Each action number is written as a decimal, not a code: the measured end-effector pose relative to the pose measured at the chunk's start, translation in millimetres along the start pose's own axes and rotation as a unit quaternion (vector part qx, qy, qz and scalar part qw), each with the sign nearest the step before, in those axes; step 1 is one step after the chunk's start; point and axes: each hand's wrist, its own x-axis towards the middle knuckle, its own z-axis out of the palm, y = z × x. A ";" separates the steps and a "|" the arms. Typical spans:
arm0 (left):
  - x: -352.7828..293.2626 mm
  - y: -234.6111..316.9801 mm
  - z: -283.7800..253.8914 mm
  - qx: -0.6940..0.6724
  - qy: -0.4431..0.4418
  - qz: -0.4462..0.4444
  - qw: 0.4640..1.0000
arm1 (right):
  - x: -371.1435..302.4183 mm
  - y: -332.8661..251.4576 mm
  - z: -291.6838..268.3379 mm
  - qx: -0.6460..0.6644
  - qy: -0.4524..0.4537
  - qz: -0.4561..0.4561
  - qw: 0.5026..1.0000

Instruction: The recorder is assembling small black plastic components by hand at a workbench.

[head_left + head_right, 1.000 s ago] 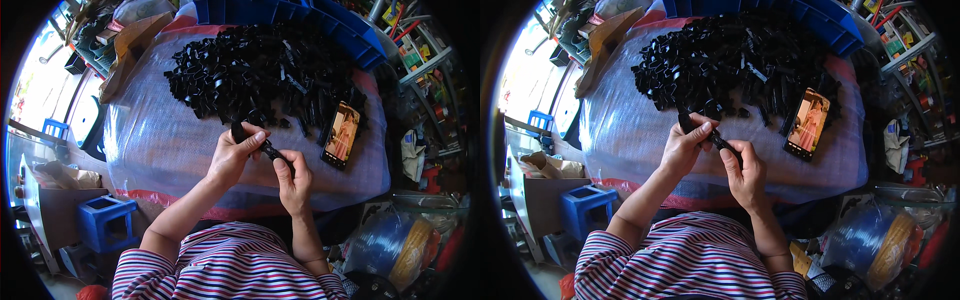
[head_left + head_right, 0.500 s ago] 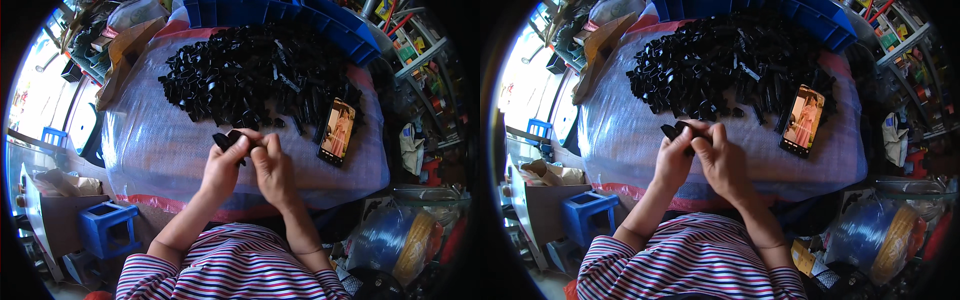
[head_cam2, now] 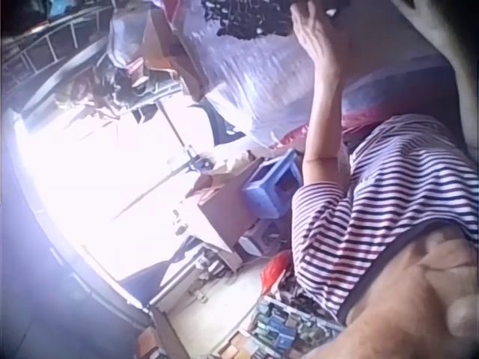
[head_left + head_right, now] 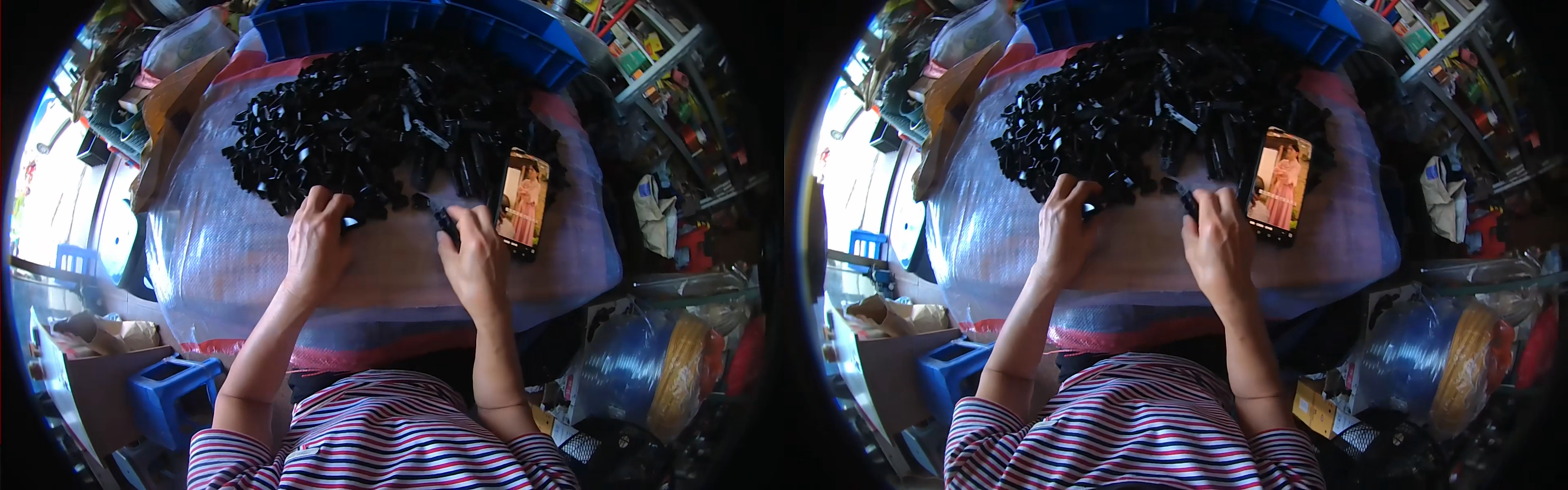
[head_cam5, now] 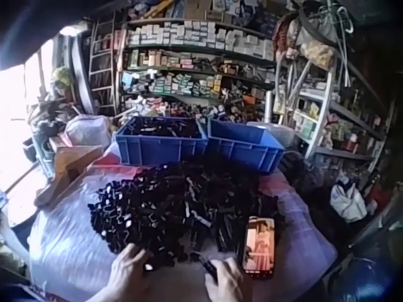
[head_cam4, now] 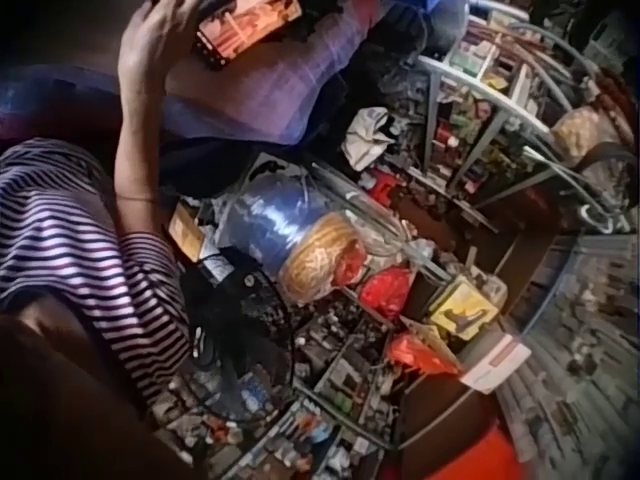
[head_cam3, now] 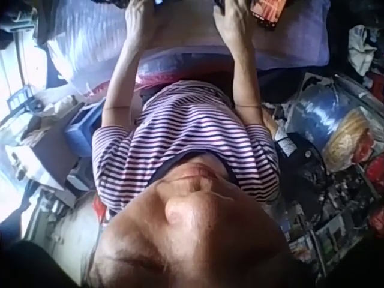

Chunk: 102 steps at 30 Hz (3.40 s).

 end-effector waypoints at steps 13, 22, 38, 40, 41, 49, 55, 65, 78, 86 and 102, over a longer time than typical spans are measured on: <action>-8.3 16.6 -17.9 -0.245 -0.090 -0.082 0.962 | -19.6 -22.6 -6.2 0.351 -0.057 0.019 0.934; -18.9 18.9 -7.6 -0.542 -0.234 -0.223 0.776 | -18.3 -37.1 3.6 0.268 0.035 -0.117 0.956; -21.0 17.5 7.2 -0.688 -0.129 -0.285 0.655 | -34.7 -35.7 -3.3 0.349 -0.026 0.054 0.935; -21.8 18.2 9.0 -0.676 -0.102 -0.290 0.670 | -39.0 -33.4 -2.5 0.378 -0.052 0.104 0.919; -22.2 17.7 8.5 -0.675 -0.100 -0.291 0.670 | -38.7 -32.1 -1.5 0.379 -0.054 0.103 0.918; -23.1 25.0 4.5 -0.616 -0.084 -0.211 0.755 | -34.2 -29.5 -4.7 0.333 -0.077 0.034 0.939; -24.8 35.0 -1.5 -0.474 -0.048 -0.177 0.861 | -34.2 -31.0 6.5 0.338 -0.083 0.054 0.936; -31.6 27.2 -11.6 -0.707 -0.093 -0.184 0.676 | -1.4 -56.2 -1.4 0.289 -0.091 0.034 0.953; -6.4 5.9 0.3 -0.290 -0.078 -0.072 0.951 | 63.2 13.0 42.9 -0.021 -0.010 -0.078 0.997; 2.9 19.3 5.5 0.008 -0.132 0.162 0.978 | 68.3 15.2 37.9 -0.014 -0.007 -0.068 0.998; -15.0 8.2 -17.6 -0.476 -0.086 -0.205 0.851 | 15.7 -8.0 1.7 0.448 -0.139 0.045 0.882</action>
